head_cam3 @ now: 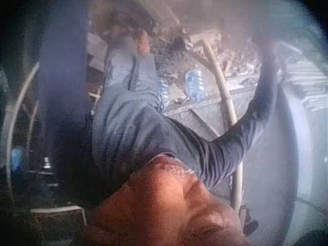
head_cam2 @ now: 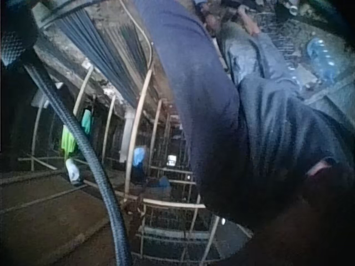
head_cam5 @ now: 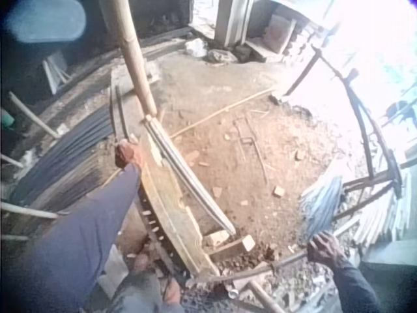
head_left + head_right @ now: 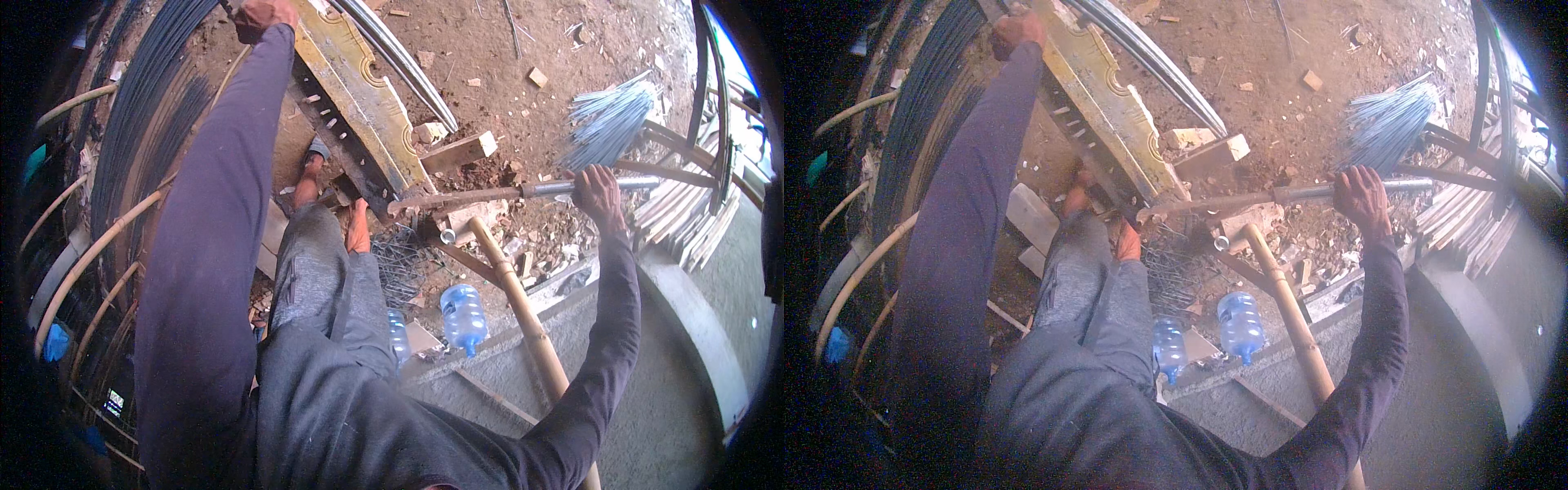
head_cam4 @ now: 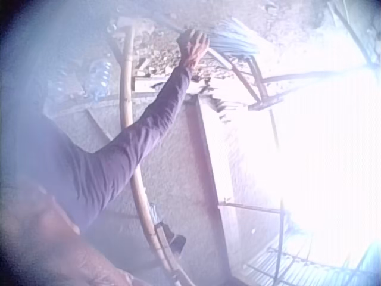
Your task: The person repeatedly places a metal rod into a bending jig and uses a hammer to bend it into a rectangular shape. The person removes the bent rod and repeats the process with new rods.
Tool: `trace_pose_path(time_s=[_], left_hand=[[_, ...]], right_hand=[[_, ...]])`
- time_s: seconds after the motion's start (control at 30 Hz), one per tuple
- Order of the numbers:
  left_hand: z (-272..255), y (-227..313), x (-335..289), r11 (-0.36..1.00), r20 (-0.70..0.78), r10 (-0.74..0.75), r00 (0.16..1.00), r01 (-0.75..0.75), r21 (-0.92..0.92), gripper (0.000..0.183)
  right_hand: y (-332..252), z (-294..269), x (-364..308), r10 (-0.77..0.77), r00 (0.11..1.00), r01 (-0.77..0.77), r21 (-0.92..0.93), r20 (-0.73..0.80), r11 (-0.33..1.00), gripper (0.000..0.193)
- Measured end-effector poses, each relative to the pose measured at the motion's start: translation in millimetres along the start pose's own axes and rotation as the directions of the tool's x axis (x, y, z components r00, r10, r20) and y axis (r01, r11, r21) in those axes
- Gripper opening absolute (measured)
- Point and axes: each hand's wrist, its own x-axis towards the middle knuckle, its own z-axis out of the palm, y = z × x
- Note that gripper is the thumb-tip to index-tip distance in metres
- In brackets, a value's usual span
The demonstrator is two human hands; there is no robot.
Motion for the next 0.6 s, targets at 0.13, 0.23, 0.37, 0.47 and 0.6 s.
trace_pose_path(time_s=[0.13, 0.23, 0.37, 0.47, 0.6], left_hand=[[-0.4, 0.7, 0.2, 0.999, -0.012, 0.029, 1.000, -0.029, -0.014, 0.040], [5.3, -4.5, 1.8, 0.998, -0.030, 0.061, 0.998, -0.061, -0.029, 0.039], [38.6, -29.6, 21.7, 0.991, -0.048, 0.113, 0.992, -0.116, -0.069, 0.036], [73.9, -48.5, 53.8, 0.965, -0.147, 0.255, 0.956, -0.262, -0.028, 0.034], [84.0, -54.7, 120.3, 0.910, -0.221, 0.408, 0.886, -0.413, 0.024, 0.030]], right_hand=[[3.4, 9.1, 6.7, -0.027, 1.000, 0.026, 0.064, 0.005, 0.998, 0.021], [4.6, 21.3, 6.9, -0.004, 1.000, 0.002, 0.062, 0.020, 0.998, 0.024], [0.9, 40.0, 3.8, 0.028, 0.999, -0.025, 0.135, -0.017, 0.990, 0.026], [-9.3, 49.2, -1.1, 0.043, 0.990, -0.031, 0.089, -0.134, 0.996, 0.024], [-25.3, 50.1, -15.2, 0.129, 0.988, -0.117, 0.120, -0.090, 0.986, 0.018]])
